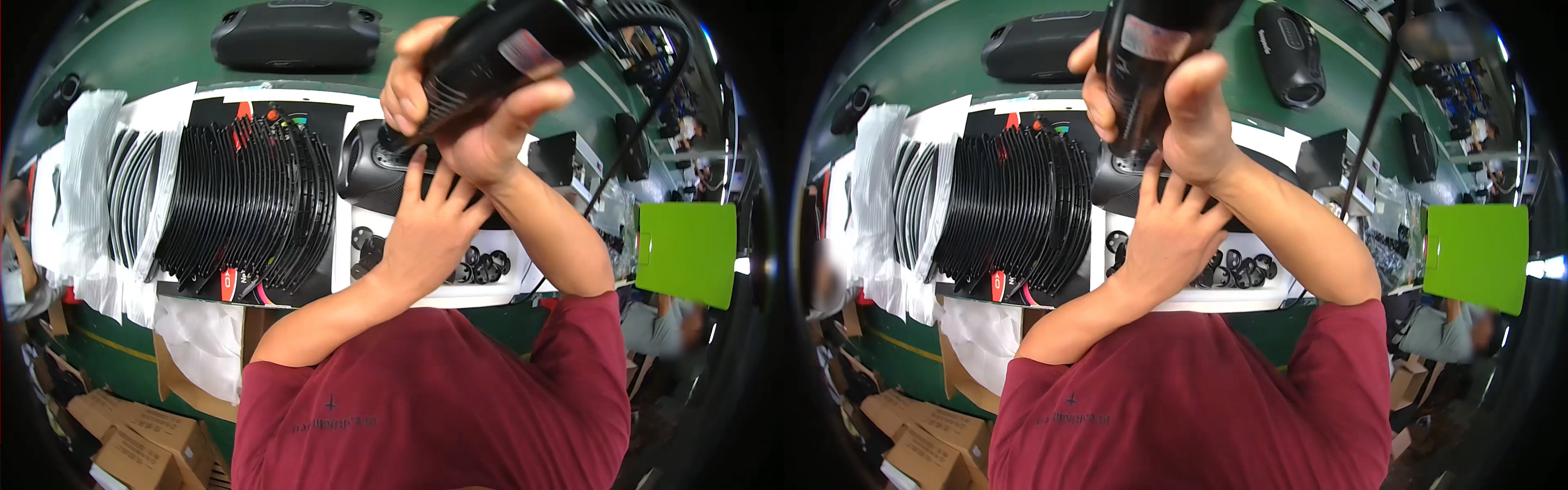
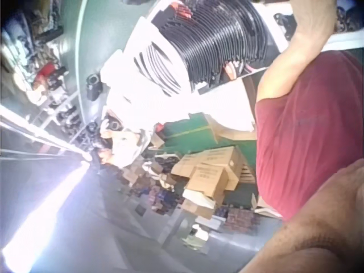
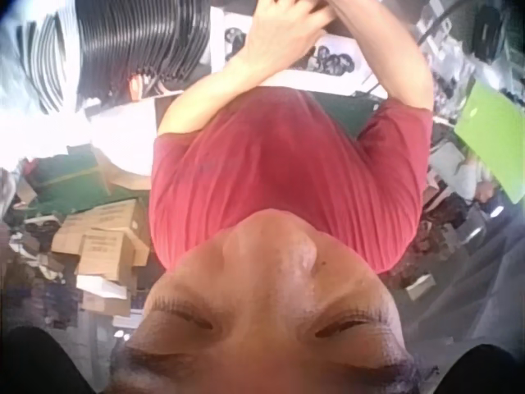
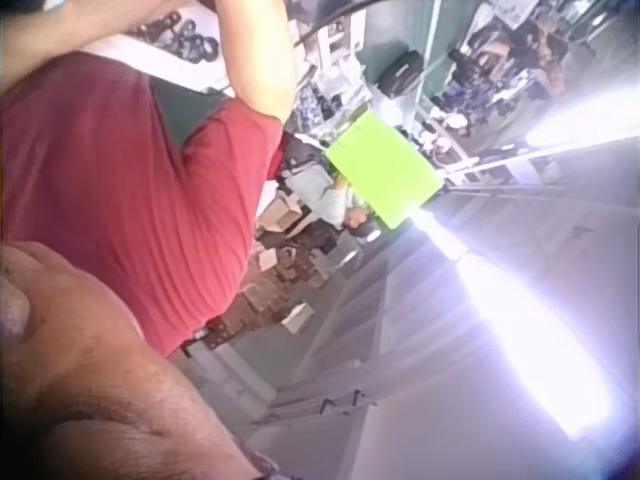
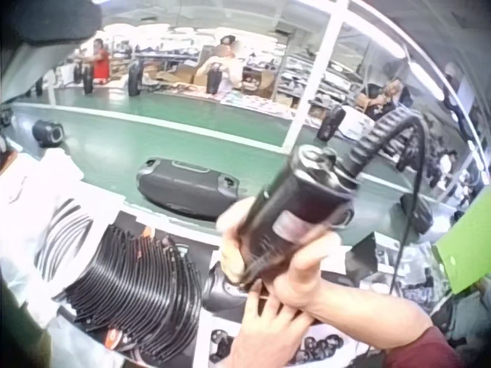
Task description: The person fastens components onto portable speaker units using an electric screwdriver on an electronics assembly line.
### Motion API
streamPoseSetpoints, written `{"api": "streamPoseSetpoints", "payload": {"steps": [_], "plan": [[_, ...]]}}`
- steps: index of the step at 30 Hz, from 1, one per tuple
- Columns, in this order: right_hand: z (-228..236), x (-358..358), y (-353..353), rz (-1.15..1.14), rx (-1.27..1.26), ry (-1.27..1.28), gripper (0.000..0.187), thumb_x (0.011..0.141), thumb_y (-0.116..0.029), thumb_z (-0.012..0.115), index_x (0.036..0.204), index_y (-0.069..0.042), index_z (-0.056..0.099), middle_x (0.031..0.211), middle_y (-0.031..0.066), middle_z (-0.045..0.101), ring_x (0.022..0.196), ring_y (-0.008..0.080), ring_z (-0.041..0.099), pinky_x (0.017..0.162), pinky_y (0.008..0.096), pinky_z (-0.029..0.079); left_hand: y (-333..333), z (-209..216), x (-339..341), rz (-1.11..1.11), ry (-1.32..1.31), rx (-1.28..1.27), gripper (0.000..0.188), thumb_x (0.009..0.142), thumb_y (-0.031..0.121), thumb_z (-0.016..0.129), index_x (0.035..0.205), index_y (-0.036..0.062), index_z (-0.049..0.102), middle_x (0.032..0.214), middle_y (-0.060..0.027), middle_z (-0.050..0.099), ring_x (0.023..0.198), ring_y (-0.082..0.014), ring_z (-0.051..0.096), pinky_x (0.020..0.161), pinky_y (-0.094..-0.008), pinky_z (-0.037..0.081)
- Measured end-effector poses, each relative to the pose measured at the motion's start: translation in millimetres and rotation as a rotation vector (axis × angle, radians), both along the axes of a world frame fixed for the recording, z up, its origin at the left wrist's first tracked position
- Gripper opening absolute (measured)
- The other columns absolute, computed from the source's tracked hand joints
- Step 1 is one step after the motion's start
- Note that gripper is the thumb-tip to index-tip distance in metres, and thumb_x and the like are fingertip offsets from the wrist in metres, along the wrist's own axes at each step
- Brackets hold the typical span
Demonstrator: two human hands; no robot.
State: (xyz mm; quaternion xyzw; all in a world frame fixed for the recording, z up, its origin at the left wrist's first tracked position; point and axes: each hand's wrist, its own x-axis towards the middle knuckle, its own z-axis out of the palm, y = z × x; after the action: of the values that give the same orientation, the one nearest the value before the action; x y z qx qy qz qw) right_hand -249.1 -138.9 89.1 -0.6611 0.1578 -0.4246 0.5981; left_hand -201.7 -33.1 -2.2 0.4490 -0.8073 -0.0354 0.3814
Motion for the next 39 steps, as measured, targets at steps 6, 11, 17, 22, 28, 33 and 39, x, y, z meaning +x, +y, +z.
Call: {"api": "streamPoseSetpoints", "payload": {"steps": [6,11,17,22,28,33,39], "plan": [[38,-137,35,-0.201,-0.261,-0.524,0.116,0.064,-0.101,0.04,0.131,-0.007,0.054,0.077,0.0029,0.052,0.064,0.0157,0.048,0.062,0.0336,0.041,2,7,-7,-0.019,-0.063,0.052,0.079,0.069,0.021,0.085,0.142,0.0203,0.055,0.152,-0.0158,0.044,0.143,-0.0401,0.036,0.116,-0.0628,0.024],[-14,-280,92,-0.951,-0.212,-0.329,0.105,0.072,-0.097,0.039,0.119,-0.005,0.057,0.07,0.0019,0.05,0.061,0.0165,0.047,0.061,0.0334,0.039,7,19,-9,0.005,-0.156,0.069,0.082,0.072,0.02,0.084,0.148,0.0204,0.051,0.157,-0.0165,0.039,0.144,-0.0417,0.034,0.117,-0.0605,0.021],[-73,-324,97,-1.067,-0.08,-0.288,0.097,0.078,-0.093,0.038,0.112,-0.005,0.056,0.07,0.0041,0.052,0.061,0.0169,0.049,0.06,0.0334,0.041,8,16,-18,0.023,-0.207,0.045,0.083,0.073,0.019,0.084,0.148,0.0194,0.05,0.158,-0.0166,0.037,0.145,-0.0416,0.031,0.118,-0.0601,0.02],[-82,-337,87,-0.962,0.008,-0.2,0.094,0.078,-0.094,0.039,0.107,-0.006,0.057,0.067,0.0042,0.05,0.057,0.0166,0.047,0.056,0.0326,0.04,9,18,-19,0.018,-0.2,0.04,0.082,0.072,0.02,0.084,0.147,0.0193,0.051,0.158,-0.0166,0.037,0.145,-0.0415,0.032,0.118,-0.0598,0.02],[-34,-286,97,-0.74,0.057,-0.359,0.097,0.068,-0.098,0.045,0.109,-0.011,0.064,0.065,-0.001,0.049,0.052,0.0125,0.045,0.053,0.0291,0.037,11,14,-13,0.022,-0.153,0.039,0.083,0.07,0.02,0.085,0.146,0.0214,0.052,0.157,-0.016,0.038,0.145,-0.0407,0.033,0.118,-0.0608,0.02],[34,-187,89,-0.228,-0.199,-0.455,0.105,0.069,-0.097,0.046,0.125,-0.01,0.06,0.069,0.0021,0.052,0.054,0.0153,0.048,0.053,0.0318,0.04,12,9,-10,-0.024,-0.071,0.061,0.086,0.068,0.02,0.086,0.147,0.0228,0.051,0.158,-0.016,0.037,0.145,-0.0417,0.033,0.117,-0.0628,0.021],[44,-56,67,-0.02,-0.213,-0.391,0.107,0.068,-0.095,0.051,0.13,-0.008,0.056,0.074,0.0024,0.054,0.059,0.0159,0.052,0.06,0.035,0.045,14,3,-4,-0.026,-0.018,0.034,0.049,0.08,0.018,0.07,0.128,0.0162,0.064,0.14,-0.013,0.051,0.14,-0.0383,0.04,0.114,-0.0641,0.029]]}}
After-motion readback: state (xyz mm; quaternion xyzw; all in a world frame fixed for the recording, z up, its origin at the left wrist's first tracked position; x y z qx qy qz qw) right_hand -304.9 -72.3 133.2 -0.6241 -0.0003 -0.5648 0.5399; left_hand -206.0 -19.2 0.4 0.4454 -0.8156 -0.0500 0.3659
